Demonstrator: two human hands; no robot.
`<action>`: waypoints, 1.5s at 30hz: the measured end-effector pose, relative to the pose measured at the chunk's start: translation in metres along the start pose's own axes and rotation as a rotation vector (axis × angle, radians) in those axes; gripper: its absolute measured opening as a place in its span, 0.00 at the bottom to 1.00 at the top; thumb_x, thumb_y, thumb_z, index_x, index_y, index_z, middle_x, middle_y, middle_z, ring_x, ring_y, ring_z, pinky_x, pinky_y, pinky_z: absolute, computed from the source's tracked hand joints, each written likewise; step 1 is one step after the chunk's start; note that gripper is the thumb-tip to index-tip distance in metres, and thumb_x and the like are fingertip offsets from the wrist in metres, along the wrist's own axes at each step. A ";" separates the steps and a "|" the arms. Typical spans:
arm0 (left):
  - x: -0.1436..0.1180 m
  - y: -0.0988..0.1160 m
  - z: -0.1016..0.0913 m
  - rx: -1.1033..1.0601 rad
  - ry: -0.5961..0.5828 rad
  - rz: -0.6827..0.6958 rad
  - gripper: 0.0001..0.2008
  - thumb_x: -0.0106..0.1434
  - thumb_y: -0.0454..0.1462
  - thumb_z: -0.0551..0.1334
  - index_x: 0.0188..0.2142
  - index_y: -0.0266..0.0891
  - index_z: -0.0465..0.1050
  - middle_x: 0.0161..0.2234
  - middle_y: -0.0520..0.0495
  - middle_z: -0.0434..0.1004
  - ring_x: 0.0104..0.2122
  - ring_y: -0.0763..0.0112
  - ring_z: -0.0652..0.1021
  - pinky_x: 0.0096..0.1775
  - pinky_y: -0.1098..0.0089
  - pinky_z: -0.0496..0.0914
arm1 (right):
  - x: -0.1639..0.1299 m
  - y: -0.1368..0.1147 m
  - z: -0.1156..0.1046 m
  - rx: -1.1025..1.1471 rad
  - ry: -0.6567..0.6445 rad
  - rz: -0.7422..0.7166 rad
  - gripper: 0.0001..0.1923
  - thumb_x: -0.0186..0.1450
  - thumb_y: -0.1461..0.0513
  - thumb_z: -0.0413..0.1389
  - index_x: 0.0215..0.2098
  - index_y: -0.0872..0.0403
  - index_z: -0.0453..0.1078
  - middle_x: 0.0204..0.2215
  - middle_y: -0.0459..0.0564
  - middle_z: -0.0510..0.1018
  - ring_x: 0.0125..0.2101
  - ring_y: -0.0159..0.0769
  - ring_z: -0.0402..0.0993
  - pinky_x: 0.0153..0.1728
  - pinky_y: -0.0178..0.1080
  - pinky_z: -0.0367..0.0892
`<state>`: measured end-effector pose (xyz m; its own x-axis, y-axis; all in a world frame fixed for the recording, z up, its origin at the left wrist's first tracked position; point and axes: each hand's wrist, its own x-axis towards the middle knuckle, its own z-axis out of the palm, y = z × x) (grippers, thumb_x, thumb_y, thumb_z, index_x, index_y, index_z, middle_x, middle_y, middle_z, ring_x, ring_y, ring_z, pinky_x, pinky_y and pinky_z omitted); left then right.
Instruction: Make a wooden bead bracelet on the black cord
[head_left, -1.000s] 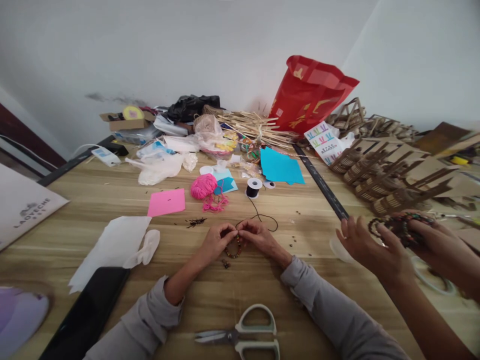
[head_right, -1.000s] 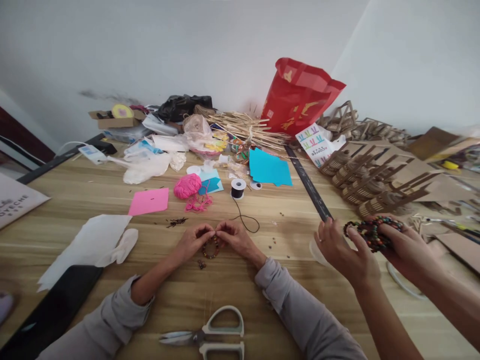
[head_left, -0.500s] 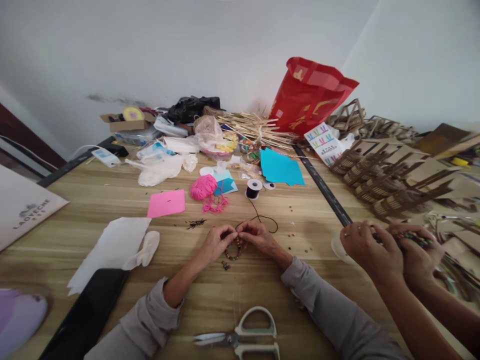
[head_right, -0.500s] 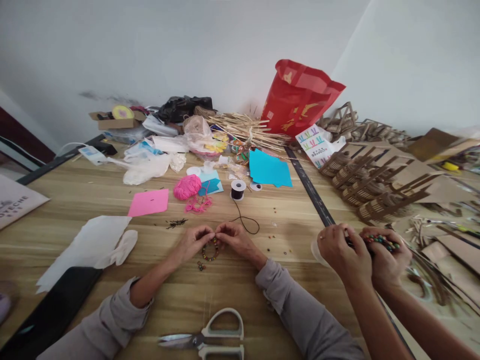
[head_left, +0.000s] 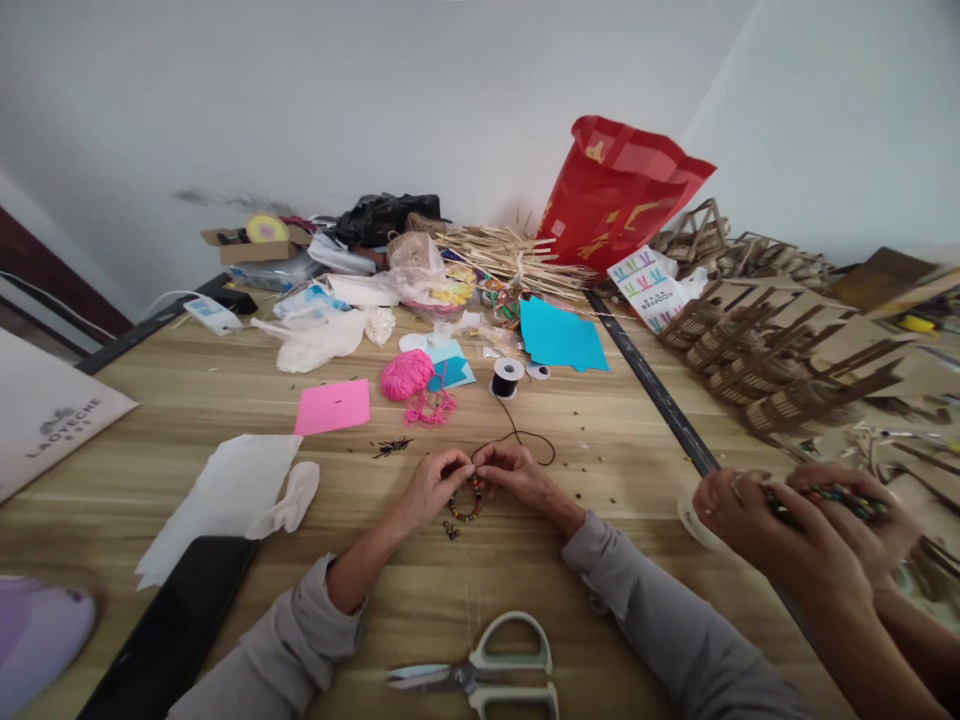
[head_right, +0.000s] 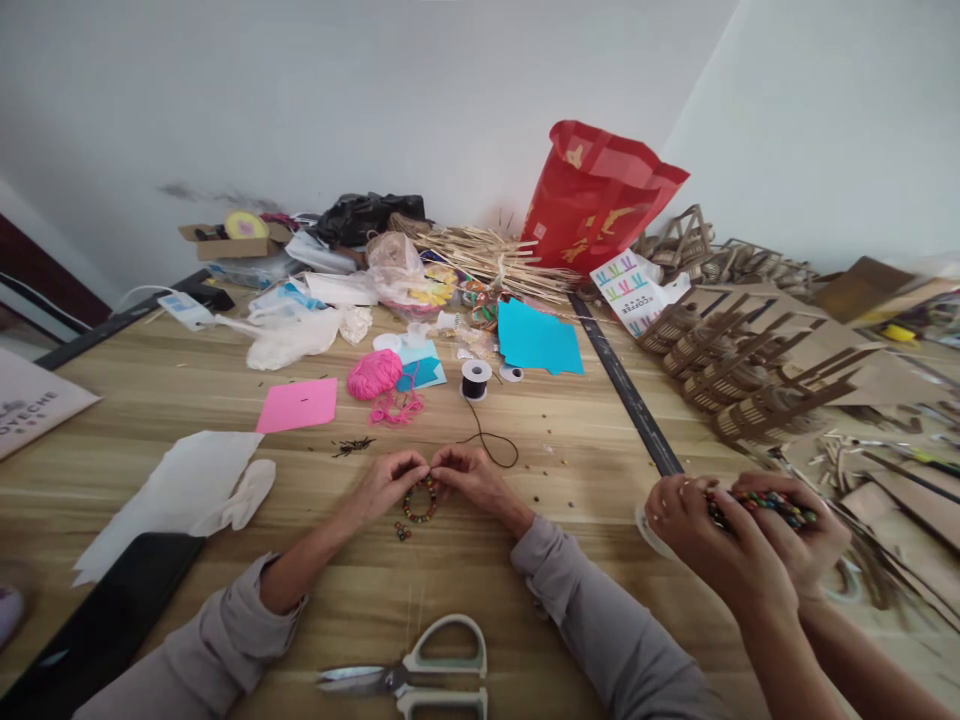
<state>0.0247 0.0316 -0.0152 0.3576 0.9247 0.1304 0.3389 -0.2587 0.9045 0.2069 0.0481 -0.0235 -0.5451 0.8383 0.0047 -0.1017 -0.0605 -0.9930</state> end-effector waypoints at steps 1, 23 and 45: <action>0.000 0.001 0.000 -0.004 -0.004 0.001 0.13 0.62 0.41 0.56 0.26 0.35 0.70 0.23 0.51 0.70 0.27 0.71 0.69 0.30 0.72 0.62 | 0.000 0.000 0.000 -0.003 0.002 0.003 0.15 0.57 0.54 0.62 0.32 0.58 0.71 0.21 0.45 0.74 0.21 0.28 0.70 0.22 0.31 0.69; -0.001 -0.009 0.001 -0.050 -0.033 -0.031 0.09 0.61 0.39 0.57 0.31 0.35 0.71 0.25 0.51 0.71 0.26 0.72 0.69 0.30 0.73 0.64 | 0.000 -0.004 0.002 -0.030 0.005 0.019 0.18 0.58 0.51 0.61 0.31 0.58 0.68 0.22 0.45 0.72 0.22 0.27 0.70 0.23 0.30 0.67; -0.003 0.002 0.002 0.042 0.065 0.009 0.07 0.60 0.35 0.56 0.30 0.35 0.70 0.24 0.50 0.72 0.26 0.71 0.71 0.31 0.72 0.66 | -0.002 -0.005 0.003 -0.068 0.014 0.047 0.20 0.59 0.48 0.58 0.30 0.58 0.68 0.21 0.45 0.71 0.21 0.27 0.68 0.23 0.31 0.66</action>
<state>0.0264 0.0280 -0.0149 0.3041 0.9381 0.1660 0.3728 -0.2776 0.8854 0.2060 0.0454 -0.0180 -0.5363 0.8429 -0.0437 -0.0189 -0.0637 -0.9978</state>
